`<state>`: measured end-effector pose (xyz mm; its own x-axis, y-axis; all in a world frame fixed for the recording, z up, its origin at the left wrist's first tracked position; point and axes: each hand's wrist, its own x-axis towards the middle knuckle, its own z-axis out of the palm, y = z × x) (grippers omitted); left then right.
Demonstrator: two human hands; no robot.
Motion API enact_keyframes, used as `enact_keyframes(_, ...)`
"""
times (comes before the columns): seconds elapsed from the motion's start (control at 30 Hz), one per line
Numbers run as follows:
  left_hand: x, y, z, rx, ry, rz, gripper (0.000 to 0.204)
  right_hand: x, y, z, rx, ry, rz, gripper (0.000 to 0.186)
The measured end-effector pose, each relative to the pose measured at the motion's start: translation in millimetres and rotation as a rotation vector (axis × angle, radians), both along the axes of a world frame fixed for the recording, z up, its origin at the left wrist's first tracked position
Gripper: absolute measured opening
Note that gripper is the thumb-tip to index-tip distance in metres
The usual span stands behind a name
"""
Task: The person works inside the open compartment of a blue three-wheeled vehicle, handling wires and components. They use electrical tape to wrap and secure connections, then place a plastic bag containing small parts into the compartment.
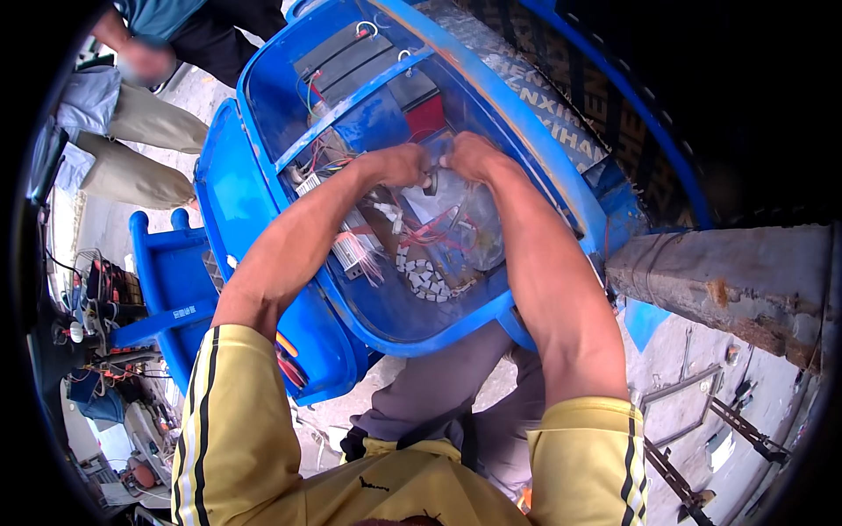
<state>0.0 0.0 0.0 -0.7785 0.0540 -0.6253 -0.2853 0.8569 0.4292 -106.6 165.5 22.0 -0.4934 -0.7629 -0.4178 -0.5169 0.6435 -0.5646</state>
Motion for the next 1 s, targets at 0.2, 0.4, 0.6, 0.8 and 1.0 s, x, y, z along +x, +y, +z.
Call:
enact_keyframes(0.2, 14.5, -0.2, -7.5, 0.221, 0.148, 0.112, 0.039, 6.9, -2.9, 11.1, -0.007, -0.178, -0.038, 0.031)
enact_keyframes(0.4, 9.1, -2.7, -15.4, 0.085, 0.230, 0.076, 0.033, 0.0, -8.1, 22.3, 0.116, -0.229, -0.044, 0.036)
enact_keyframes(0.6, 8.5, 0.4, 30.6, 0.028, 0.065, 0.162, 0.034, -0.1, -2.1, 16.6, 0.085, -0.310, -0.122, 0.034)
enact_keyframes(0.8, 6.5, -8.3, 22.3, 0.169, -0.013, 0.153, 0.035, -7.3, -2.7, -21.2, -0.001, -0.031, -0.045, 0.030)
enact_keyframes(1.0, 8.5, -15.0, 17.7, 0.188, 0.098, 0.098, 0.037, 15.2, -9.2, 62.3, 0.145, -0.299, -0.075, 0.025)
